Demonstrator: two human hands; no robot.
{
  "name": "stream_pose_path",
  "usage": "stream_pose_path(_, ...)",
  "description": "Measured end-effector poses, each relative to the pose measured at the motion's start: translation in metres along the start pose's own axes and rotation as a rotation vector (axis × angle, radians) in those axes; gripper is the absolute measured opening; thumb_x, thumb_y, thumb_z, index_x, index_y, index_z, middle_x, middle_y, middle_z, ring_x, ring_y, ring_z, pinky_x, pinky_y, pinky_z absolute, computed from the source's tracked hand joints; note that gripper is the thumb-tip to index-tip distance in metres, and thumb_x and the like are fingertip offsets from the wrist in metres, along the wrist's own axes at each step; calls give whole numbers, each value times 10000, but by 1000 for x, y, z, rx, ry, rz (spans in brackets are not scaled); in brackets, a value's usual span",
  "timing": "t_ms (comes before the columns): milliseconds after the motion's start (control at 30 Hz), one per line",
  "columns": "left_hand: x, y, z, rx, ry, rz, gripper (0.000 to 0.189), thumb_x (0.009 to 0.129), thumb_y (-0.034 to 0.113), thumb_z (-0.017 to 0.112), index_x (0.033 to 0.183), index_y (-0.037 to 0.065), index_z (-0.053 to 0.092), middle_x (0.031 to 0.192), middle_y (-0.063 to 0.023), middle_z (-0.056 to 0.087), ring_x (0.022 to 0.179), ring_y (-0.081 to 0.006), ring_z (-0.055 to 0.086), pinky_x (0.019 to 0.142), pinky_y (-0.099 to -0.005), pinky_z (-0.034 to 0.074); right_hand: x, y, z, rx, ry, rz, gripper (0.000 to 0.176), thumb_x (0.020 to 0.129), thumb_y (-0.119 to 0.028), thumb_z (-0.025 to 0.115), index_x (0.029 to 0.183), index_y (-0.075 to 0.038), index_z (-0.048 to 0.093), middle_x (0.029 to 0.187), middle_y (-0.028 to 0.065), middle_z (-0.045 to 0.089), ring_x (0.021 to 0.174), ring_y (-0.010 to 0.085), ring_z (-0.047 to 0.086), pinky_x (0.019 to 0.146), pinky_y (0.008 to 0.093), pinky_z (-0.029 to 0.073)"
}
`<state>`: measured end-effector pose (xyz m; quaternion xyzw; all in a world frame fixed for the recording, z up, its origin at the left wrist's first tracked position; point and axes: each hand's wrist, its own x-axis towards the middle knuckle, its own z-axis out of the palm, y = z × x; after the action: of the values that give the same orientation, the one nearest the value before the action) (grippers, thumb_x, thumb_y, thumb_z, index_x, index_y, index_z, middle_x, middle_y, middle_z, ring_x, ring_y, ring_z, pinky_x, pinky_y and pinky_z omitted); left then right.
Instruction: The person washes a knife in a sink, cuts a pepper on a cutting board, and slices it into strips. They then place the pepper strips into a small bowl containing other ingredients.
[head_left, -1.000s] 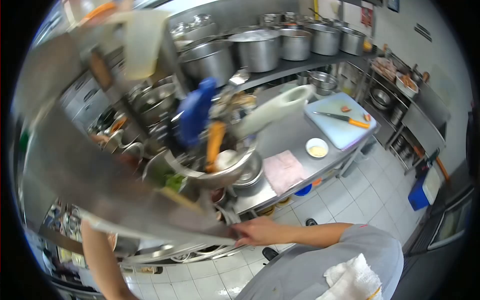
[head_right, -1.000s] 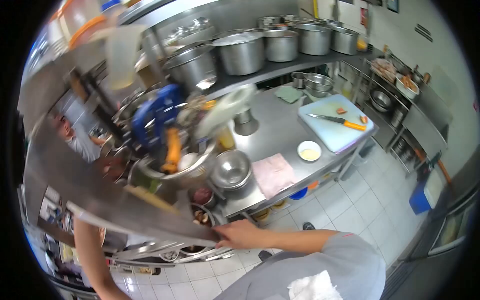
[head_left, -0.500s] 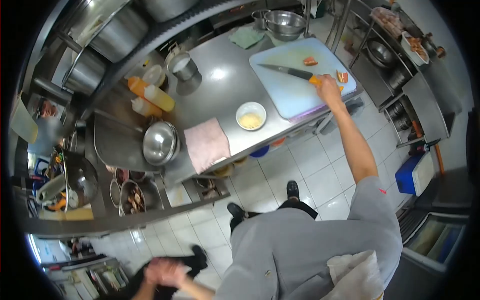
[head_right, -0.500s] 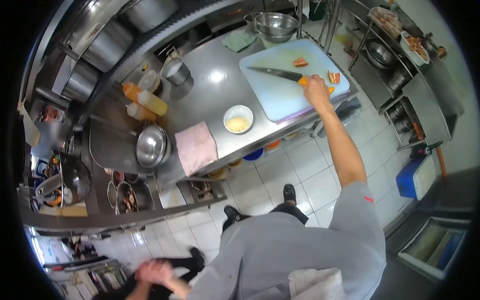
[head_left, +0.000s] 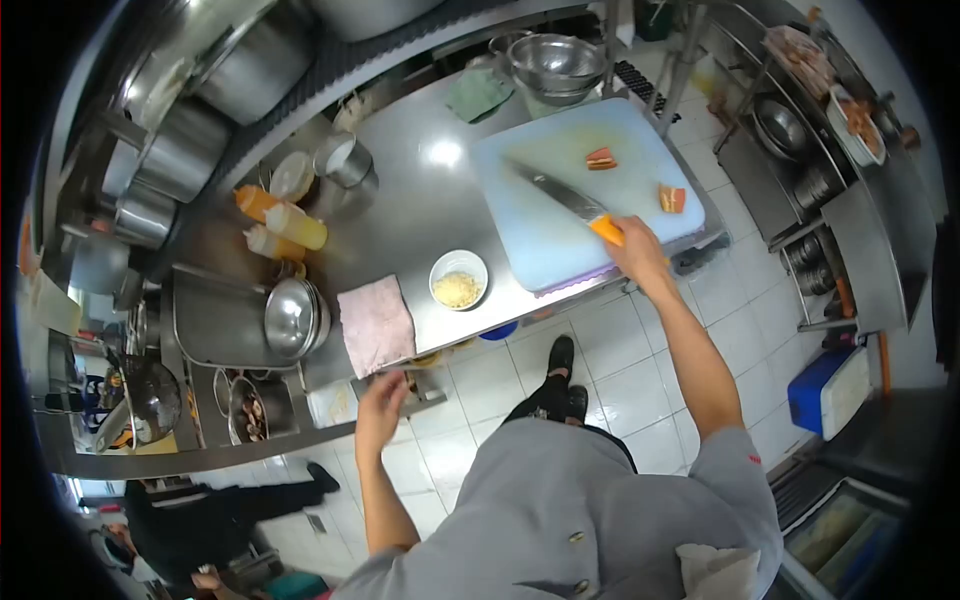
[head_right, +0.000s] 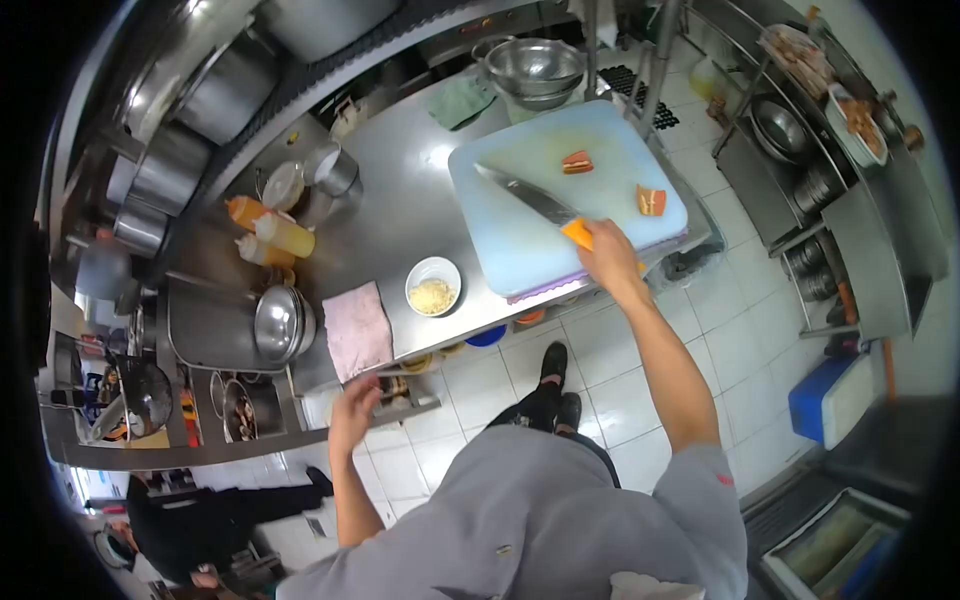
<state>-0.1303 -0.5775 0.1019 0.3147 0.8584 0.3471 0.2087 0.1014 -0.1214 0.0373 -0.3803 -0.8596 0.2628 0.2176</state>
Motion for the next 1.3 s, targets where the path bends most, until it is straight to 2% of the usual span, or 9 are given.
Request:
stream_pose_path(67,44,3,10,80,141,-174,376,926,103,669,1274,-29,614,1235,-226,649,1035,-296,682,881,-364,543,-24,5,-22,89,28,22,339,807,-137,741,1102,17,671,1043,200,659,991,398,630,884,417,511)
stream_pose_path(133,94,-36,30,403,488,74,540,919,310,693,1389,82,557,1479,-248,462,1374,-438,408,1132,-522,334,-54,27,-38,238,11,57,339,816,-91,760,1107,44,649,1025,150,624,938,287,636,848,358,512)
stream_pose_path(200,139,-64,50,726,324,-81,721,958,530,559,1568,234,316,1660,-167,152,1498,-496,110,1115,-732,173,-88,50,-52,376,-10,131,322,812,0,751,1099,64,618,1040,114,586,942,219,619,785,297,533)
stream_pose_path(367,194,-78,64,696,254,-339,788,966,680,392,1606,265,196,1679,-121,109,1516,-475,25,1122,-745,88,-134,63,-96,497,-4,367,333,832,58,728,1131,49,580,1065,75,582,921,134,612,690,250,539)
stream_pose_path(500,189,-29,50,718,303,-314,746,970,565,536,1547,132,350,1625,-188,249,1475,-481,215,1120,-674,247,-114,69,-125,710,21,564,362,864,65,706,1195,24,564,958,53,644,784,86,616,649,214,503)
stream_pose_path(600,189,95,91,151,480,41,541,951,330,677,1362,3,547,1408,-234,538,1347,-381,476,1096,-428,392,-104,107,-148,744,121,529,345,881,63,692,1201,26,568,924,50,654,740,80,607,645,212,492)
stream_pose_path(800,188,225,313,200,176,364,548,952,270,665,1381,-33,509,1420,-276,492,1308,-436,481,1086,-463,402,-93,178,-189,731,146,538,365,896,52,684,1238,54,556,982,59,654,809,79,609,705,219,504)
stream_pose_path(1067,184,390,362,-97,170,681,337,889,81,716,1209,35,622,1225,-177,608,1088,-347,582,928,-467,473,-117,202,-226,339,169,400,382,831,-9,762,1167,68,597,980,131,668,857,206,655,748,310,525)
stream_pose_path(1300,152,449,478,135,-222,1273,517,988,380,569,1454,170,496,1282,-5,665,1474,-325,315,1139,-703,105,-111,183,-274,143,191,413,418,814,-54,756,1183,73,603,965,219,649,871,388,655,756,416,521)
